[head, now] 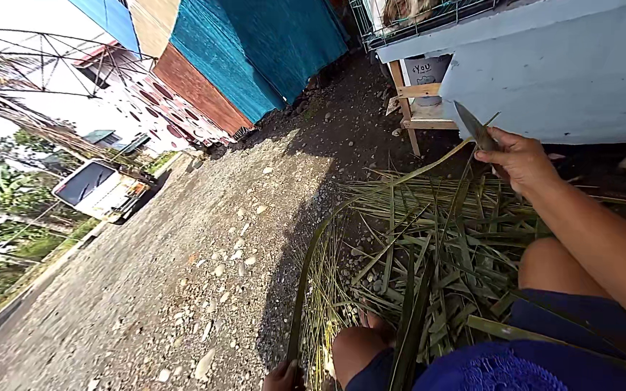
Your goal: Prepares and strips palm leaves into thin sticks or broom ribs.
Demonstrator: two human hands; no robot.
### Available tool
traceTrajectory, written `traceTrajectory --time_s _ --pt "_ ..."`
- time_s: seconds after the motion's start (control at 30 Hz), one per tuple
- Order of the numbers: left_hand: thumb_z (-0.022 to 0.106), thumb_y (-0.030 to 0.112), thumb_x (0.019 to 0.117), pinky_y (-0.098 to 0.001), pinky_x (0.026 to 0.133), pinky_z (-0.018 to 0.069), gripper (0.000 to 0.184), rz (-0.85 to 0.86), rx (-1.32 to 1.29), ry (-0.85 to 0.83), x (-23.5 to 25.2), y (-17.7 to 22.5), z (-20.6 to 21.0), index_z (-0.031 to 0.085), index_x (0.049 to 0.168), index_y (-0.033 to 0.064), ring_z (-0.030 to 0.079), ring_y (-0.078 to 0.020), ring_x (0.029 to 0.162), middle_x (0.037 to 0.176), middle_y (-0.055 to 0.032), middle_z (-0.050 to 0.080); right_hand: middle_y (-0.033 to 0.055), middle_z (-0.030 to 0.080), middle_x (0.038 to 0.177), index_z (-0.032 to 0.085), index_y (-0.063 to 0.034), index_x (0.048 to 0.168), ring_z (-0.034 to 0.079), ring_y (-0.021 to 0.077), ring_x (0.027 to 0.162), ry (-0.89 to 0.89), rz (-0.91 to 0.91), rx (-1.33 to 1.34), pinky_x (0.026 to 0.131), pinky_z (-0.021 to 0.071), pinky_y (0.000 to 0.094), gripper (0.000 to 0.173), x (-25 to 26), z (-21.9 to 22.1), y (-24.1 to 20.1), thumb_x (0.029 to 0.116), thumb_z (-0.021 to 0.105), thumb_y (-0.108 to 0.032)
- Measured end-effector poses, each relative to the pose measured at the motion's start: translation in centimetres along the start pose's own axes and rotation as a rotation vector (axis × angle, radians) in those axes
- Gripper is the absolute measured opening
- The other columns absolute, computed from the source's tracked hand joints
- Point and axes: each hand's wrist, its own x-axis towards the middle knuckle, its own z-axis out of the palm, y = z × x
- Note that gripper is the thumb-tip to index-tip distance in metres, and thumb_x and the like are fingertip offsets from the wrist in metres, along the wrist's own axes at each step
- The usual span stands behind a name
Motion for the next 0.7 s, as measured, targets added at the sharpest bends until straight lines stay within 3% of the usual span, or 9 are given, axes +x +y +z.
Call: traceTrajectory --time_s 0.07,0.1,0.13,0.2,0.27,0.4,0.5,0.57,0.7 --pt "0.047 0.014 0.1094 -0.0378 0.070 0.0626 0.027 0.104 0.050 -0.175 -1.5 4.0 3.2 0.062 0.121 -0.0057 0.071 -0.0180 0.071 0.088 -0.0114 0.070 0.0219 0.065 0.129 0.058 -0.0038 0.144 0.066 0.0305 0.102 -0.194 -0.071 -0.202 0.085 0.0559 0.0485 0.065 -1.9 2.0 0.8 0.0834 0.083 -0.001" --pt "0.049 0.013 0.1090 -0.0370 0.069 0.0632 0.025 0.151 0.073 -0.248 -2.4 6.0 4.9 0.063 0.116 -0.0060 0.071 -0.0176 0.070 0.086 -0.0107 0.071 0.0226 0.065 0.130 0.059 -0.0035 0.142 0.067 0.0327 0.110 -0.317 -0.052 -0.271 0.093 0.0555 0.0518 0.066 -3.0 3.1 1.4 0.0818 0.085 -0.003" --pt "0.050 0.013 0.1086 -0.0363 0.069 0.0637 0.024 0.197 0.091 -0.313 -3.2 7.8 6.4 0.064 0.114 -0.0056 0.072 -0.0169 0.069 0.086 -0.0097 0.071 0.0213 0.067 0.126 0.058 -0.0045 0.143 0.067 0.0294 0.107 -0.448 0.003 -0.312 0.093 0.0556 0.0486 0.067 -4.4 4.2 1.7 0.0821 0.085 -0.005" --pt "0.050 0.014 0.1084 -0.0354 0.072 0.0640 0.024 0.292 0.149 -0.392 -4.5 10.8 9.2 0.066 0.112 -0.0040 0.072 -0.0155 0.069 0.086 -0.0081 0.072 0.0146 0.067 0.112 0.052 -0.0073 0.149 0.061 0.0155 0.085 -0.676 0.173 -0.313 0.073 0.0517 0.0320 0.069 -7.8 6.0 2.0 0.0868 0.082 -0.009" --pt "0.051 0.016 0.1081 -0.0354 0.074 0.0633 0.026 0.398 0.243 -0.389 -5.3 13.1 11.6 0.069 0.112 -0.0017 0.072 -0.0146 0.071 0.087 -0.0071 0.073 0.0092 0.065 0.095 0.049 -0.0076 0.151 0.053 0.0097 0.067 -0.821 0.324 -0.217 0.058 0.0447 0.0253 0.069 -10.9 7.3 3.0 0.0885 0.079 -0.008" --pt "0.049 0.019 0.1085 -0.0421 0.079 0.0613 0.030 0.551 0.457 -0.310 -6.7 16.6 15.3 0.070 0.114 -0.0009 0.073 -0.0205 0.076 0.091 -0.0121 0.074 0.0052 0.060 0.086 0.039 -0.0093 0.157 0.050 0.0083 0.060 -0.964 0.491 -0.070 0.053 0.0429 0.0238 0.078 -15.5 8.5 4.7 0.0892 0.077 -0.007" --pt "0.052 0.018 0.1050 -0.0510 0.086 0.0563 0.028 0.578 0.624 -0.209 -8.5 18.9 17.4 0.072 0.103 -0.0011 0.072 -0.0302 0.087 0.091 -0.0172 0.073 0.0046 0.062 0.087 0.034 -0.0104 0.159 0.051 0.0067 0.058 -0.972 0.599 0.051 0.051 0.0426 0.0219 0.080 -17.6 8.7 4.8 0.0905 0.075 -0.006" --pt "0.055 0.017 0.1026 -0.0534 0.092 0.0550 0.026 0.607 0.672 -0.170 -9.4 19.6 18.3 0.073 0.114 0.0030 0.073 -0.0330 0.097 0.100 -0.0179 0.074 0.0043 0.063 0.088 0.031 -0.0117 0.160 0.050 0.0058 0.056 -0.955 0.666 0.126 0.049 0.0419 0.0209 0.079 -18.2 8.6 4.6 0.0926 0.072 -0.006" --pt "0.052 0.011 0.1027 -0.0508 0.100 0.0526 0.027 0.651 0.757 -0.124 -10.9 20.3 19.4 0.071 0.120 0.0017 0.069 -0.0341 0.111 0.115 -0.0198 0.072 0.0041 0.060 0.085 0.035 -0.0129 0.158 0.048 0.0070 0.054 -0.865 0.718 0.170 0.048 0.0409 0.0219 0.070 -18.9 8.7 4.3 0.0966 0.068 -0.006"
